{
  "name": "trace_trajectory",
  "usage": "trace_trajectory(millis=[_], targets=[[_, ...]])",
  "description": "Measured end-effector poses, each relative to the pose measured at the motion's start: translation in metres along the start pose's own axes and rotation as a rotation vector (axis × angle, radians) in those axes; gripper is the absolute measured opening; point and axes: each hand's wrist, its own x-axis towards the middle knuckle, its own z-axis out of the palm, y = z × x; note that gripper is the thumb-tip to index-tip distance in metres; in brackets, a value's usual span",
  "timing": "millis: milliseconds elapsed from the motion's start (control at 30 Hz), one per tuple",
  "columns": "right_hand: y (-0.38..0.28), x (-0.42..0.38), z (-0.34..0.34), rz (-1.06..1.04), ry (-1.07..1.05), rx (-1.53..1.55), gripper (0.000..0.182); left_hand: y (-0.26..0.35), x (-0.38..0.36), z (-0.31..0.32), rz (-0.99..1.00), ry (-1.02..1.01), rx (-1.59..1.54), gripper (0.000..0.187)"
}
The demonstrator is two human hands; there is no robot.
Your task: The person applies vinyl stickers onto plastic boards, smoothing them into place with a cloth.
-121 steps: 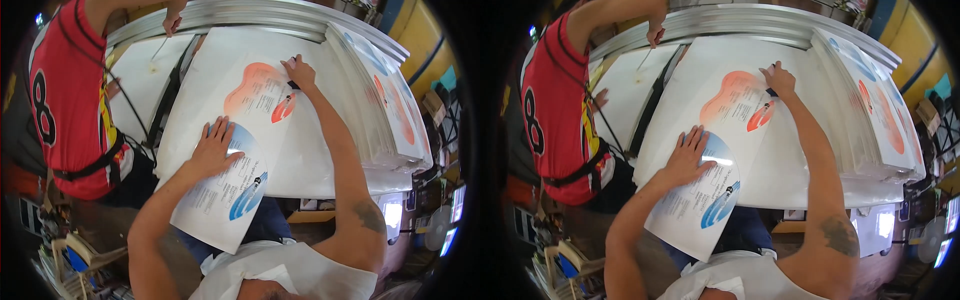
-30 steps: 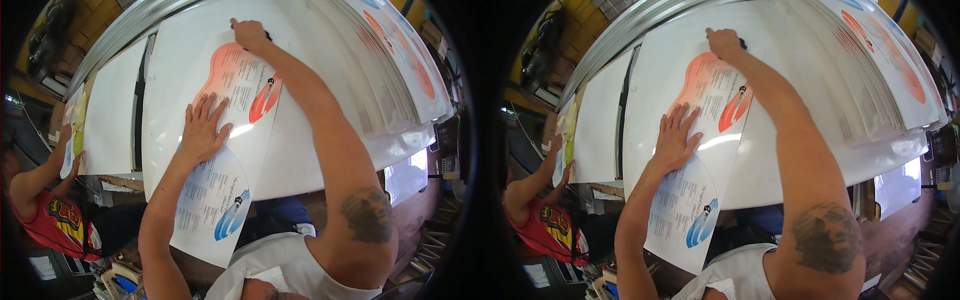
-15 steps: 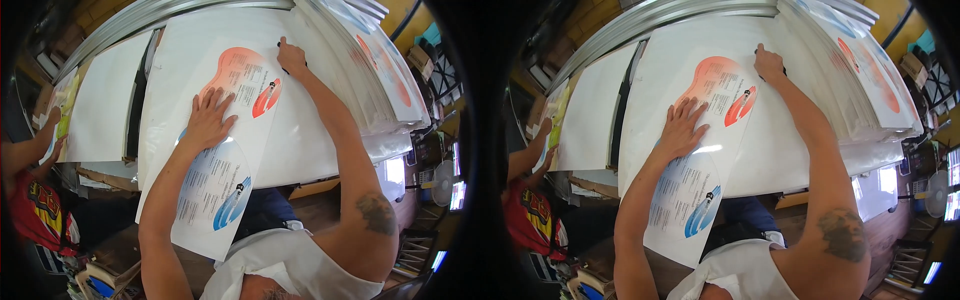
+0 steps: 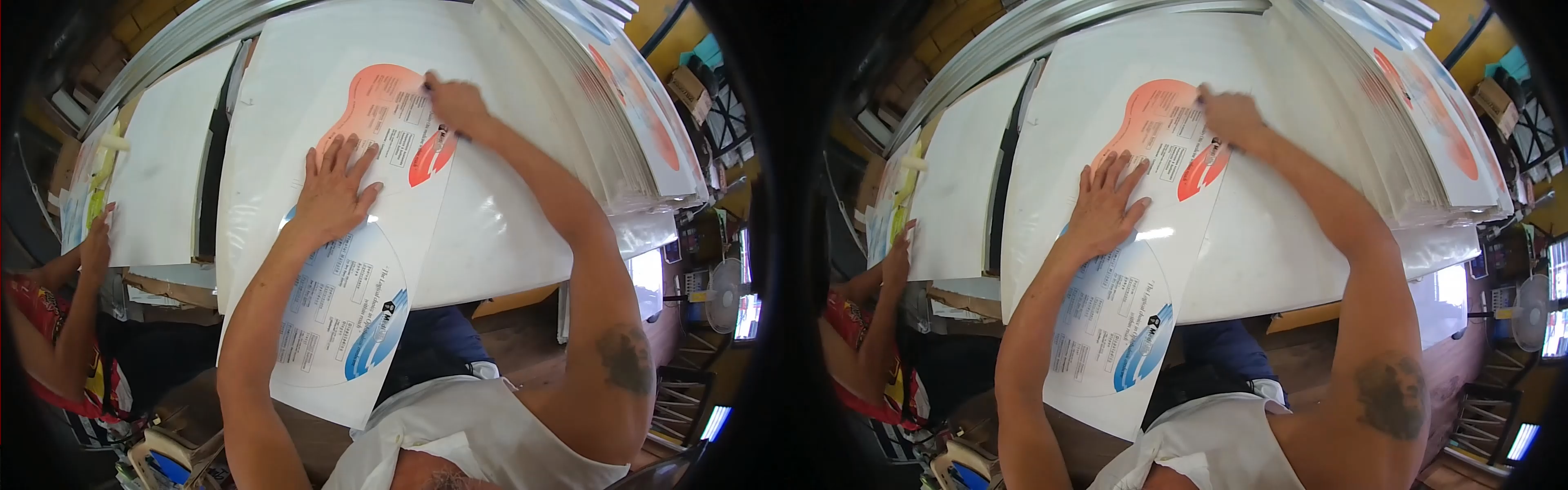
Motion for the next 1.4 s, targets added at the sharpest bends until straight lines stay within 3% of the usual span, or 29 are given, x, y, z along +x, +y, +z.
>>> trace_trajectory(millis=[67,167,433,533,633,700,800,967,1167,1400], targets=[[0.032,0.031,0.002,0.064,0.108,0.014,0.034,-0.001,-0.001,-0.002,0.002,-0.009,-0.002,0.063],[0.053,0.05,0.01,0.049,0.098,0.116,0.038,0.0,0.0,-0.003,0.003,-0.015,0.002,0.063],[0.125,0.044,0.004,-0.068,-0.071,0.59,0.029,0.002,0.002,-0.004,0.016,0.003,-0.004,0.059],[0.127,0.031,0.006,-0.069,0.303,0.45,0.028,0.002,0.002,-0.007,0.023,-0.011,0.018,0.058],[0.123,0.014,0.002,-0.104,0.491,0.202,0.028,0.012,0.014,-0.025,0.011,-0.124,0.076,0.056],[0.115,0.004,0.005,-0.149,0.49,0.16,0.032,0.036,0.033,-0.047,0.002,-0.246,0.177,0.056],[0.109,0.003,0.006,-0.199,0.395,0.069,0.036,0.051,0.061,-0.017,0.189,0.004,0.018,0.057],[0.095,-0.006,-0.002,-0.026,0.166,-0.078,0.031,0.071,0.082,0.02,0.105,0.021,0.032,0.06],[0.106,0.02,0.009,-0.233,0.242,-0.024,0.026,0.071,0.08,0.025,0.107,0.009,0.003,0.059],[0.105,0.004,-0.002,-0.122,0.16,-0.055,0.02,0.07,0.08,0.023,0.093,0.013,-0.004,0.059]])
